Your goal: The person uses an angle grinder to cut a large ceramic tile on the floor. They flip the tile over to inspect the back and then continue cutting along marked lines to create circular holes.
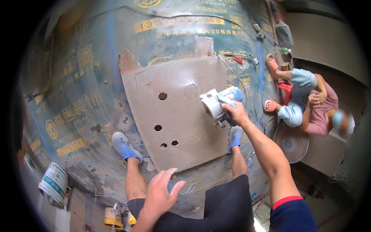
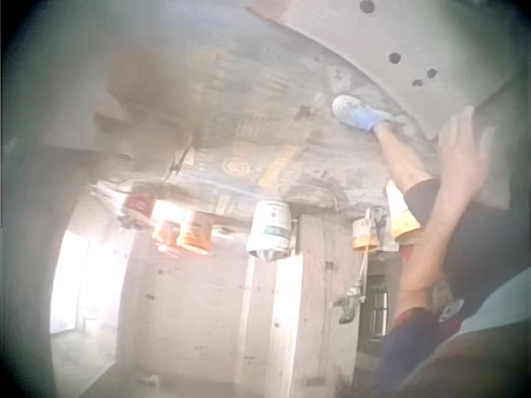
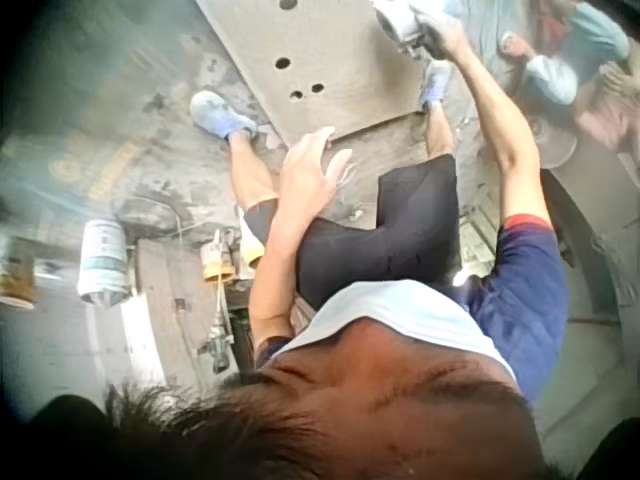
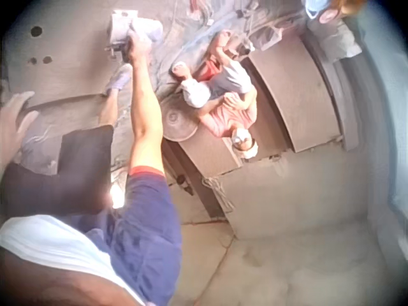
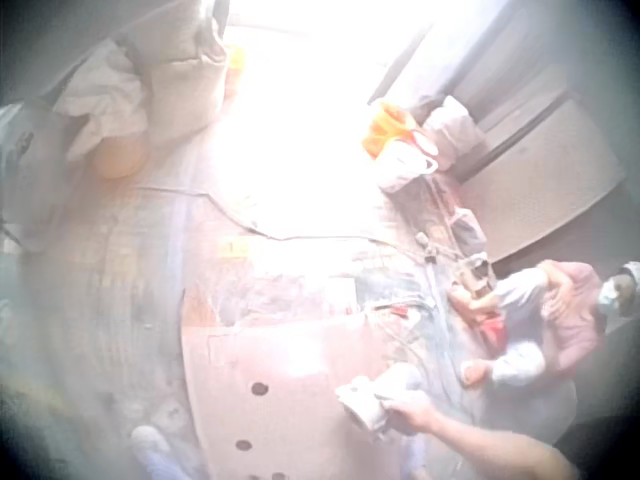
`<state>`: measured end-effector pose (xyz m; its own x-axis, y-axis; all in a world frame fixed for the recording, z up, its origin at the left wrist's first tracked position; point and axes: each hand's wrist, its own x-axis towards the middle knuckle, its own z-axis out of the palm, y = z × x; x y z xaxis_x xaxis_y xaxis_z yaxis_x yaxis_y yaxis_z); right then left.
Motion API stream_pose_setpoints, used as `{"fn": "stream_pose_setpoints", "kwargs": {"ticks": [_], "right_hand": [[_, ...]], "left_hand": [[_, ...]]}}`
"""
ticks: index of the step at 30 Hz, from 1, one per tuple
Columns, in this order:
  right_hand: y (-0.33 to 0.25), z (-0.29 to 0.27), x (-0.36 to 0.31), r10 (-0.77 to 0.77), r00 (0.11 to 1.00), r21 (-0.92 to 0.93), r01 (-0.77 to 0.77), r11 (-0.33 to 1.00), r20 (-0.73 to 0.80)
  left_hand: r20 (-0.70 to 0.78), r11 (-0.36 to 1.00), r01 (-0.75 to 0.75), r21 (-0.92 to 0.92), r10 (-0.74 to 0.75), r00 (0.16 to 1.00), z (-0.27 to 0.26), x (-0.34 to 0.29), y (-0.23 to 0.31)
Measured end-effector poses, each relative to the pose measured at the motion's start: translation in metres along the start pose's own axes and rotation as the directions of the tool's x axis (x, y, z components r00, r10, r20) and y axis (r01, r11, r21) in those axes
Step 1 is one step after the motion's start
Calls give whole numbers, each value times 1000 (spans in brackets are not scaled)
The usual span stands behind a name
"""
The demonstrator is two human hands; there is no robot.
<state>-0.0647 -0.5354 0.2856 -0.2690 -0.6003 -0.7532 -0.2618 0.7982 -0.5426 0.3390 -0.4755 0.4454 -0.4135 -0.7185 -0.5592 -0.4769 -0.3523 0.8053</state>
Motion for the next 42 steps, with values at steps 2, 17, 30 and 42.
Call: {"fn": "stream_pose_setpoints", "kwargs": {"ticks": [2,17,30,42], "right_hand": [[9,12,20,-73,997,42,73,996,-3],[13,0,107,-245,959,111,231,967,141],[16,1,115,-262,951,27,261,965,164],[24,17,101,-235,971,116,229,967,47]], "left_hand": [[61,1000,19,-1,-19,998,21,29,-18],[-46,891,300,-341,-335,941,258,280,-99],[-50,664,375,-647,-528,848,307,317,-113],[-131,741,383,-551,-531,837,300,318,-119]]}}
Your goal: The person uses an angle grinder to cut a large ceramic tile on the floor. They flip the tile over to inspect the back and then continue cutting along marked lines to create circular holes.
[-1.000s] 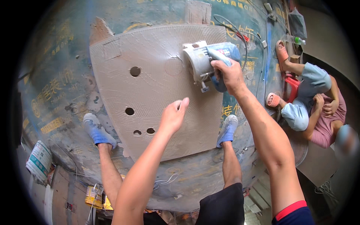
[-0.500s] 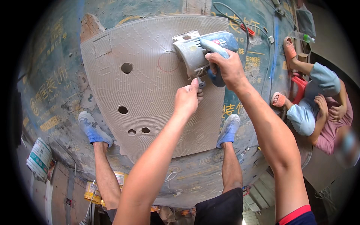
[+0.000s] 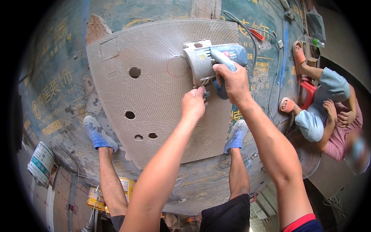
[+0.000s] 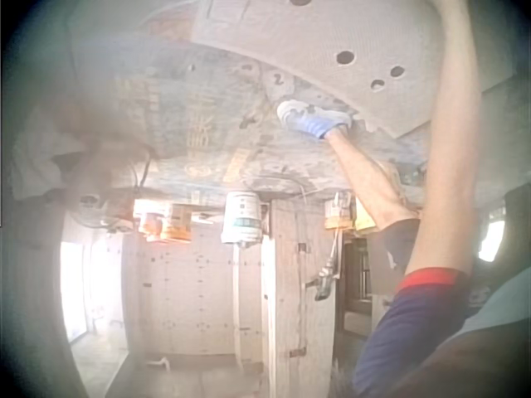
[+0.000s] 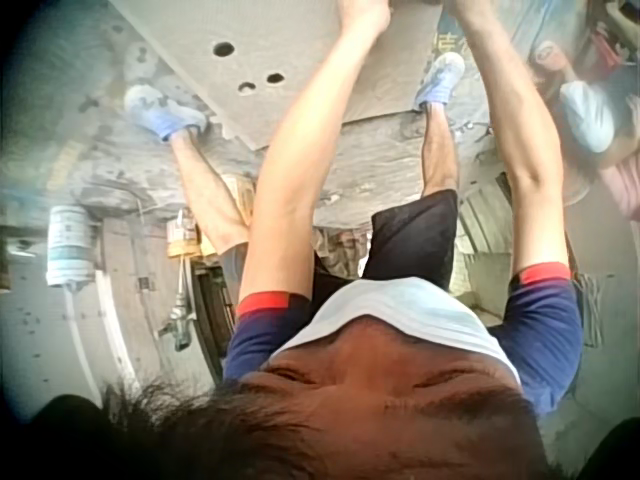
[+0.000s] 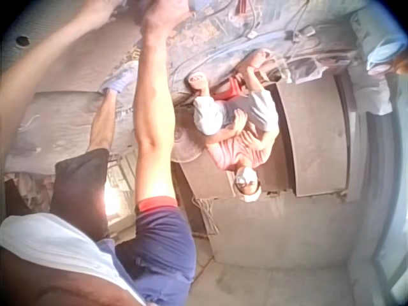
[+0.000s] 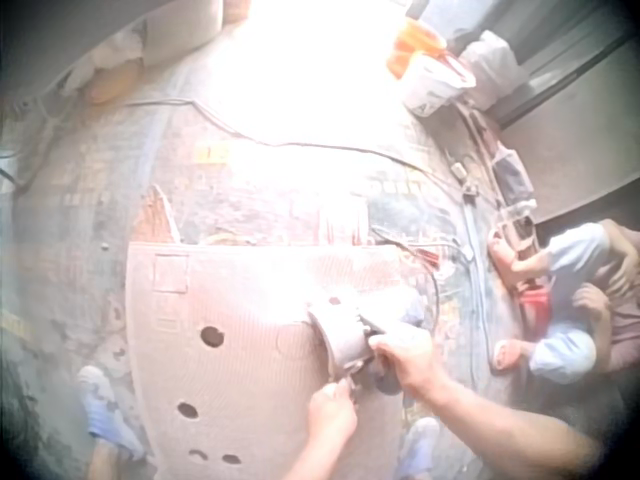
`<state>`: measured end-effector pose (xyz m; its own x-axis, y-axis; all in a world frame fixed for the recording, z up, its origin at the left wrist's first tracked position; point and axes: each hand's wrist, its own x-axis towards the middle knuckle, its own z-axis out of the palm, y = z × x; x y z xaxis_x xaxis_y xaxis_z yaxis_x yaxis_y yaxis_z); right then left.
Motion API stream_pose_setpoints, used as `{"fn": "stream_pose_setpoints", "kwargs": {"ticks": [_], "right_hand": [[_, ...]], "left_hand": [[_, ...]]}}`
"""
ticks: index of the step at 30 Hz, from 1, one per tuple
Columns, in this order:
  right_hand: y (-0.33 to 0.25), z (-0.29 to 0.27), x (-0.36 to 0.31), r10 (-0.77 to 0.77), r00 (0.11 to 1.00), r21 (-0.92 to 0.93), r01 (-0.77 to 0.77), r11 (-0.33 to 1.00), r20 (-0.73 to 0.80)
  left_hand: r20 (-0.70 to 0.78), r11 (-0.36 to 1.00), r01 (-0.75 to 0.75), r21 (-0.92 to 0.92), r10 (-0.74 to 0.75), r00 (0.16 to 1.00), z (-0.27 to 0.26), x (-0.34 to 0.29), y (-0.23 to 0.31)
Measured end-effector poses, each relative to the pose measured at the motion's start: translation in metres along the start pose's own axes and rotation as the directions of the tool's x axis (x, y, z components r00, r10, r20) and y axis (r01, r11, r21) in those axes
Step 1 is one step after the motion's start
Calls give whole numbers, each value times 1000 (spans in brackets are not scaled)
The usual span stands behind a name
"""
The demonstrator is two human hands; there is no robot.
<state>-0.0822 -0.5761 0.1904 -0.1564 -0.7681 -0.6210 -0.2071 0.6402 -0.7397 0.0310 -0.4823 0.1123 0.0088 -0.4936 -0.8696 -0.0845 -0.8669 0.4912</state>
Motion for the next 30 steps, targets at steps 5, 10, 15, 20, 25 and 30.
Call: {"fn": "stream_pose_setpoints", "kwargs": {"ticks": [5,10,15,20,25,30], "right_hand": [[4,6,-8,46,997,30,-44,999,-69],[8,14,-14,101,987,137,-84,987,-127],[6,24,-21,120,976,217,-80,973,-182],[11,33,-31,187,955,322,-107,941,-229],[17,41,-39,261,920,377,-140,915,-293],[22,49,-45,306,893,441,-140,886,-331]], "left_hand": [[-45,992,-69,104,74,996,-10,-8,3],[-70,977,-114,181,128,989,-20,-14,8],[-70,967,-115,229,134,989,-30,-15,6],[-58,955,-114,274,135,989,-44,-23,16],[-36,943,-125,308,143,989,-57,-25,19],[-31,924,-159,349,181,983,-65,-25,18]]}}
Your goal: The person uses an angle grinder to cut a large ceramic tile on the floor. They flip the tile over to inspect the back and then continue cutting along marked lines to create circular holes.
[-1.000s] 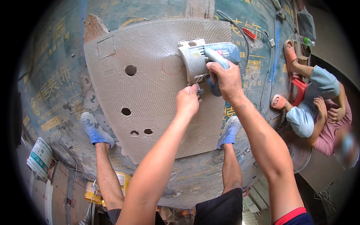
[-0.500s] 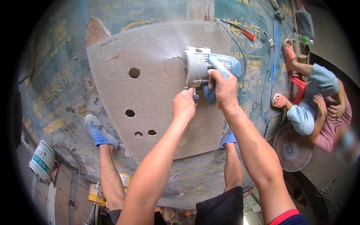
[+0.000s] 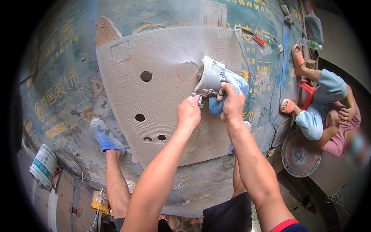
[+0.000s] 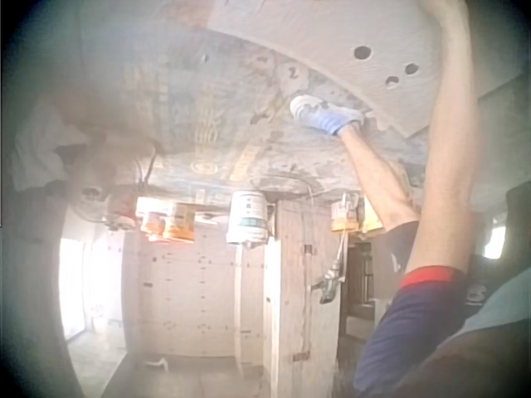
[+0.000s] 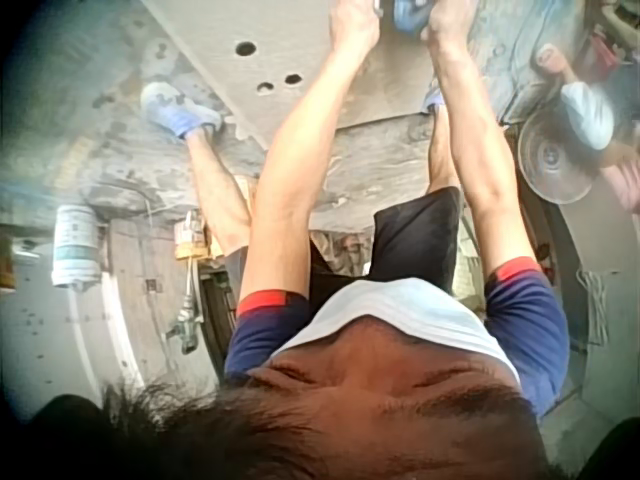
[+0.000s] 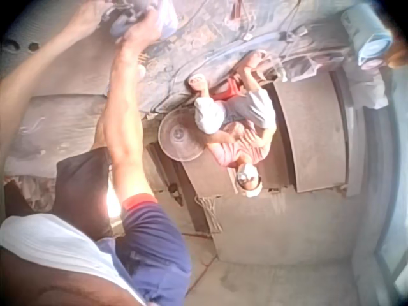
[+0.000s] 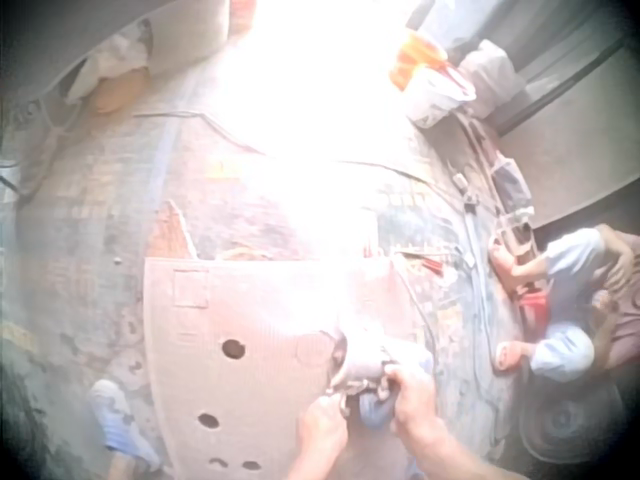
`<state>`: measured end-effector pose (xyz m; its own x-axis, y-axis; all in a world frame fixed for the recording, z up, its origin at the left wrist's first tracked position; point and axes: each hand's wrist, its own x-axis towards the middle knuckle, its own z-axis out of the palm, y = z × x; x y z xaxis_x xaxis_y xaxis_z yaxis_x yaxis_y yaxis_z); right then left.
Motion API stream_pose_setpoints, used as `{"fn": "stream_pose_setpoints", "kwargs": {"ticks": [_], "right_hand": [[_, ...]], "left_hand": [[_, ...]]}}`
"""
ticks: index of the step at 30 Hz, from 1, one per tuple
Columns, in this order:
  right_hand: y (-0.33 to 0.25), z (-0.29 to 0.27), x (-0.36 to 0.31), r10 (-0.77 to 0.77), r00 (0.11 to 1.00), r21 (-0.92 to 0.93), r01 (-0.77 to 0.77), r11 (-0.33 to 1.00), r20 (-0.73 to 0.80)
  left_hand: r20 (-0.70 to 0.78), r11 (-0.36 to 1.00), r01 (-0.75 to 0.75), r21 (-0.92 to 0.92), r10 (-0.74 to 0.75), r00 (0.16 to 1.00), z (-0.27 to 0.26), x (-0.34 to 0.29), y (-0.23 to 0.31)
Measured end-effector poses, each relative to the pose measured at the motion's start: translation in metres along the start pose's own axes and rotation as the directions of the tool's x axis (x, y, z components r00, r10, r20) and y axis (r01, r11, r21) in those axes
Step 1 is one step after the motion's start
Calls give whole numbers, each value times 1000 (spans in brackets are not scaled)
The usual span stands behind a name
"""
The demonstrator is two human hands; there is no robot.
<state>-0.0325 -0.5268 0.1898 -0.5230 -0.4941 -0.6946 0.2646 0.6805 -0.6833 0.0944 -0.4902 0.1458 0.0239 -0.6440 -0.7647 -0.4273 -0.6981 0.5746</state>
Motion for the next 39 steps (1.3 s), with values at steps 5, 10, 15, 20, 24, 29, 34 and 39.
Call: {"fn": "stream_pose_setpoints", "kwargs": {"ticks": [5,10,15,20,24,29,34,39], "right_hand": [[2,6,-10,59,997,84,-54,995,-55],[9,12,-17,47,994,147,-33,989,-96],[16,16,-21,94,989,231,-66,971,-111],[20,22,-30,126,981,288,-80,954,-147],[22,28,-37,159,971,345,-91,934,-176],[26,33,-43,219,959,388,-134,912,-183],[29,38,-47,257,940,454,-131,881,-226],[33,44,-52,281,931,493,-136,860,-233]], "left_hand": [[-8,999,-35,22,36,999,-6,2,-6],[-6,998,-49,45,49,999,-15,2,-8],[-27,996,-69,52,70,997,-22,5,-12],[-43,994,-90,69,93,995,-30,6,-12],[-36,989,-111,93,115,993,-36,9,-15],[-21,982,-127,137,131,991,-45,13,-15],[4,975,-159,158,160,987,-55,16,-14],[6,968,-166,188,167,986,-64,19,-12]]}}
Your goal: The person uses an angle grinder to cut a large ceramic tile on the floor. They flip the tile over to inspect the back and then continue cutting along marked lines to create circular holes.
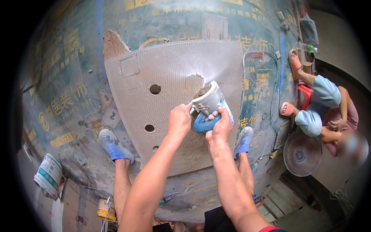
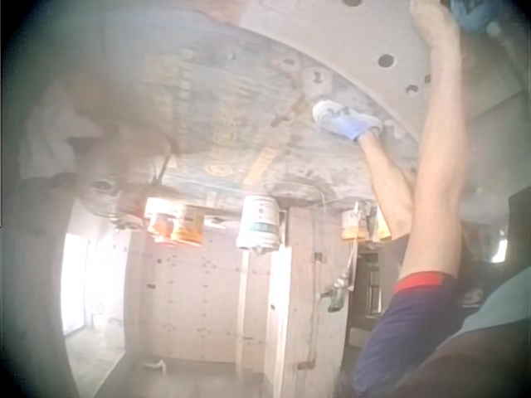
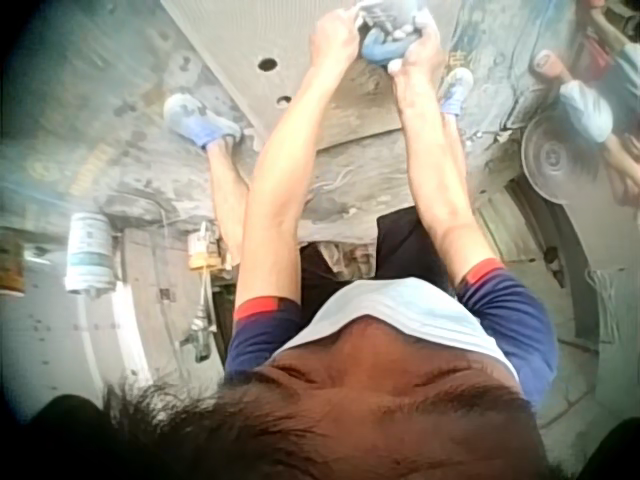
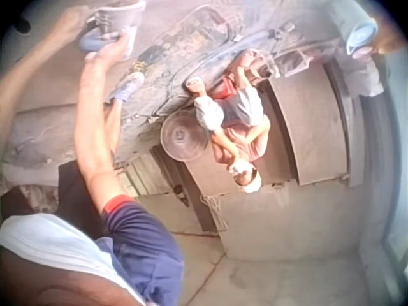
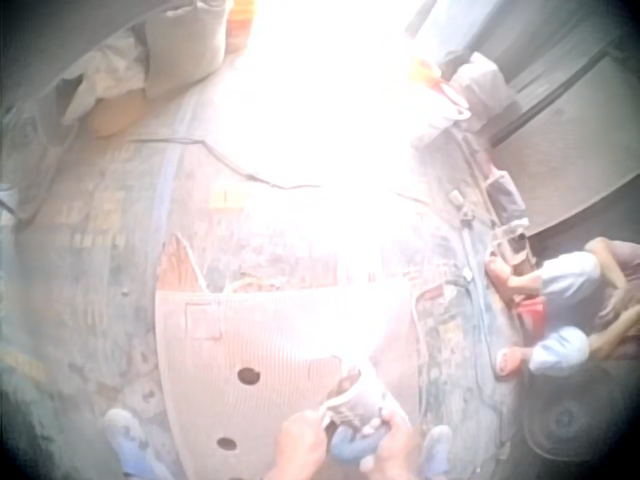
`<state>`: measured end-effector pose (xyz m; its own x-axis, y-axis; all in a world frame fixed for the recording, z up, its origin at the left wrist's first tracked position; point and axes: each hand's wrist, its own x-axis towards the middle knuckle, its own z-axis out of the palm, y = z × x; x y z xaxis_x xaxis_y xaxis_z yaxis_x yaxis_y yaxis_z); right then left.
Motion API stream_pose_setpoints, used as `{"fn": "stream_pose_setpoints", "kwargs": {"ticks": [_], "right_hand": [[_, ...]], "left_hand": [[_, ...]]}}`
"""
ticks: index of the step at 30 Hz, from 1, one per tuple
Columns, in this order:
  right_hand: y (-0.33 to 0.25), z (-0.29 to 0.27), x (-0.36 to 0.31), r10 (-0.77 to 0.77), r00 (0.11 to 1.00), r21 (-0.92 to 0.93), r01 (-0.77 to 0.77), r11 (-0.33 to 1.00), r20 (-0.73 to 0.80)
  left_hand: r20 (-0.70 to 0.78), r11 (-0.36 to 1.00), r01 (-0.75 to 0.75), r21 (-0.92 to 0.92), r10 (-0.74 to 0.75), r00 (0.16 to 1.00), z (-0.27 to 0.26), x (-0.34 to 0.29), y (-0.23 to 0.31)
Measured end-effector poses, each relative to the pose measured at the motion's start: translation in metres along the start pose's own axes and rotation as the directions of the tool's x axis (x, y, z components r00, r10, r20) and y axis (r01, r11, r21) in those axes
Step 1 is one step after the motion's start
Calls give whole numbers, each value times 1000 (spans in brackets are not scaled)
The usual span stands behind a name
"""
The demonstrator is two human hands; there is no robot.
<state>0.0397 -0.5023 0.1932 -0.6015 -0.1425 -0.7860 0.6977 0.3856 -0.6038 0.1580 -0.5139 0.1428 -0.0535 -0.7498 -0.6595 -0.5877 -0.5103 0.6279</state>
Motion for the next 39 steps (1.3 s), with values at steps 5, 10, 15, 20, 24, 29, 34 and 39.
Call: {"fn": "stream_pose_setpoints", "kwargs": {"ticks": [5,10,15,20,24,29,34,39], "right_hand": [[6,4,-5,47,999,72,-46,996,-11],[12,7,-11,82,996,123,-77,989,-37],[15,12,-15,103,994,183,-95,979,-39],[18,19,-22,152,986,234,-132,963,-69],[24,28,-34,166,984,266,-142,953,-71],[23,5,-43,202,979,280,-197,939,10],[-20,-28,-114,234,970,132,-241,962,67],[-46,-33,-230,161,976,-83,-150,985,147]], "left_hand": [[20,999,-3,42,2,1000,-12,4,3],[19,997,-39,65,38,999,-18,9,0],[22,997,-57,57,56,998,-26,15,4],[45,993,-82,83,79,996,-34,23,6],[69,985,-112,129,103,992,-52,25,5],[55,987,-131,94,126,990,-118,-15,1],[-1,962,-8,273,9,1000,-289,-66,-87],[-258,920,295,258,-228,939,-461,-147,-264]]}}
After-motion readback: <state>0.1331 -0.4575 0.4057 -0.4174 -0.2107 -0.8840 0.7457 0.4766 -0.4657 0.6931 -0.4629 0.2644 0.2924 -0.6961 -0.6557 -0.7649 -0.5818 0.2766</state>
